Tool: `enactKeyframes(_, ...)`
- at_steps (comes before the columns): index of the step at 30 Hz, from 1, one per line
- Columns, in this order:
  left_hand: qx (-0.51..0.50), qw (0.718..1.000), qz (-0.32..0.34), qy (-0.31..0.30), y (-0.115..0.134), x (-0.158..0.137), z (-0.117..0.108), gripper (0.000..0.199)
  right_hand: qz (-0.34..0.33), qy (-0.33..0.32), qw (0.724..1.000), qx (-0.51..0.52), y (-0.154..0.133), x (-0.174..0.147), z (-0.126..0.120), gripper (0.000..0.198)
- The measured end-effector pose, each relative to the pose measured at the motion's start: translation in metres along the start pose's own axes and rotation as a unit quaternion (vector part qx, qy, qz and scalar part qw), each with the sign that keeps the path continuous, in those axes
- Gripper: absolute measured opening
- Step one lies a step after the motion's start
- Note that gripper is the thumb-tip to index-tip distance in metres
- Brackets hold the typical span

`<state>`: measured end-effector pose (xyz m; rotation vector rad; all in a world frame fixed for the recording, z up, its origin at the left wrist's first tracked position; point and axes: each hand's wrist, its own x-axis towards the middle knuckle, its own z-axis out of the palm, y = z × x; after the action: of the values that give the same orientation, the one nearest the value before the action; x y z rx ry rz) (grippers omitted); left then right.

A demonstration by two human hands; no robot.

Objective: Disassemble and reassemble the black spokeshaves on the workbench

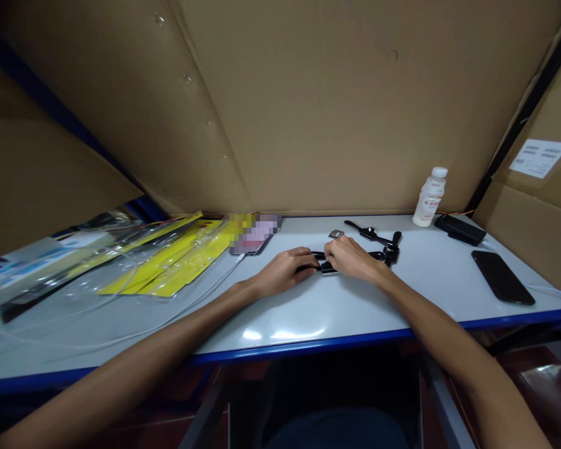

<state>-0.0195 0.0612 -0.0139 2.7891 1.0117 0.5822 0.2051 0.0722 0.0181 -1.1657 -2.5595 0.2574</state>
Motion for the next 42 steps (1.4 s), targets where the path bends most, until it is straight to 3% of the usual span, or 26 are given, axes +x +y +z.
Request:
enactKeyframes(10, -0.003, 1.000, 0.003, 0.000, 0.000, 0.000, -0.001, 0.018, 0.077, 0.001, 0.997, 0.003, 0.001, 0.002, 0.000, 0.013)
enactKeyframes(19, -0.005, 1.000, -0.002, 0.004, 0.002, -0.001, -0.002, 0.023, 0.052, -0.004, 0.998, -0.044, 0.002, -0.006, -0.014, 0.023)
enactKeyframes(34, 0.002, 1.000, -0.002, 0.001, 0.001, -0.001, -0.001, 0.024, 0.028, -0.014, 0.999, 0.027, -0.003, -0.006, -0.017, 0.029)
enactKeyframes(42, 0.013, 1.000, -0.004, -0.008, 0.001, 0.000, -0.001, 0.026, 0.028, 0.007, 0.999, -0.014, 0.004, -0.004, -0.015, 0.019)
